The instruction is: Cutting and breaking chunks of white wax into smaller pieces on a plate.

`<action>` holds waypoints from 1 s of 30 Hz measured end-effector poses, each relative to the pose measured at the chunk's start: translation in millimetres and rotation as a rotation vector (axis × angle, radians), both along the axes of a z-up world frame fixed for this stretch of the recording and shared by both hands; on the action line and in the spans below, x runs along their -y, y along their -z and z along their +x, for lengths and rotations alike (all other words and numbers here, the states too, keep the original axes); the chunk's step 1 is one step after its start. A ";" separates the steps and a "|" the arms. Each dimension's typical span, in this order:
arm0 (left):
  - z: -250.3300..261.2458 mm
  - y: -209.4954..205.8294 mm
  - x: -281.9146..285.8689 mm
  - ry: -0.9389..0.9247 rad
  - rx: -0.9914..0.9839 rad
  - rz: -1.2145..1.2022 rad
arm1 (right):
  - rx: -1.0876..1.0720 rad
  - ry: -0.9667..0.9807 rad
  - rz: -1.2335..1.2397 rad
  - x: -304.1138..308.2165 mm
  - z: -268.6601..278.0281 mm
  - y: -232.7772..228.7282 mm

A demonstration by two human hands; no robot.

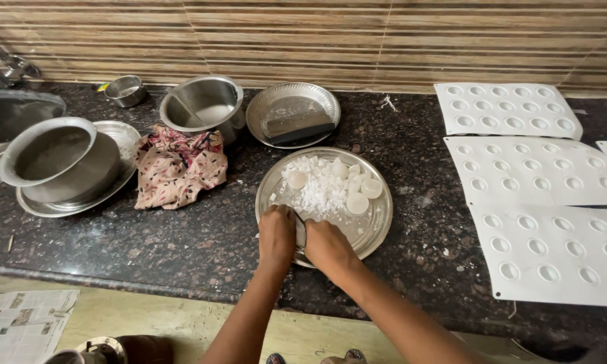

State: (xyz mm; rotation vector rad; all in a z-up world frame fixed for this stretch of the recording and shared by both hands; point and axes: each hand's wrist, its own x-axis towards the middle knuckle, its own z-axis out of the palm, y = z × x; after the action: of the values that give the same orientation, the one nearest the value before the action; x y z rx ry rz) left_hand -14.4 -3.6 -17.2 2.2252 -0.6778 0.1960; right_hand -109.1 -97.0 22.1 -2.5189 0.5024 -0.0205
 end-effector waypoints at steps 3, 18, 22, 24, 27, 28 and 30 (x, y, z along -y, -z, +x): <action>-1.0 1.8 -0.4 0.004 -0.015 0.012 | 0.015 -0.011 -0.001 -0.8 -11.0 -14.7; -0.7 -13.1 -11.3 0.053 -0.082 -0.075 | 0.016 0.066 0.051 2.1 -24.9 -22.7; -3.2 -15.2 -8.3 0.029 -0.005 -0.054 | 0.009 0.049 0.027 -1.8 -18.9 -25.5; -3.5 -15.5 -7.9 0.016 -0.003 -0.045 | 0.025 0.049 0.012 -1.7 -15.5 -23.1; -4.2 -18.1 -5.4 -0.011 -0.062 -0.012 | -0.008 0.035 -0.020 -2.9 -10.5 -16.4; -3.5 -18.0 -5.1 -0.013 -0.063 -0.012 | -0.010 0.032 -0.019 -3.3 -9.9 -16.9; -2.6 -17.3 -4.2 -0.017 -0.032 -0.008 | -0.012 0.032 -0.043 -4.0 -9.3 -17.6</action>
State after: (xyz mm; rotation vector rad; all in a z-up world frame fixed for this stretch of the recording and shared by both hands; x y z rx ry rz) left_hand -17.0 0.6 0.1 2.2223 -0.6401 0.1711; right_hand -118.4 -93.0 39.7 -2.5537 0.5531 -0.0286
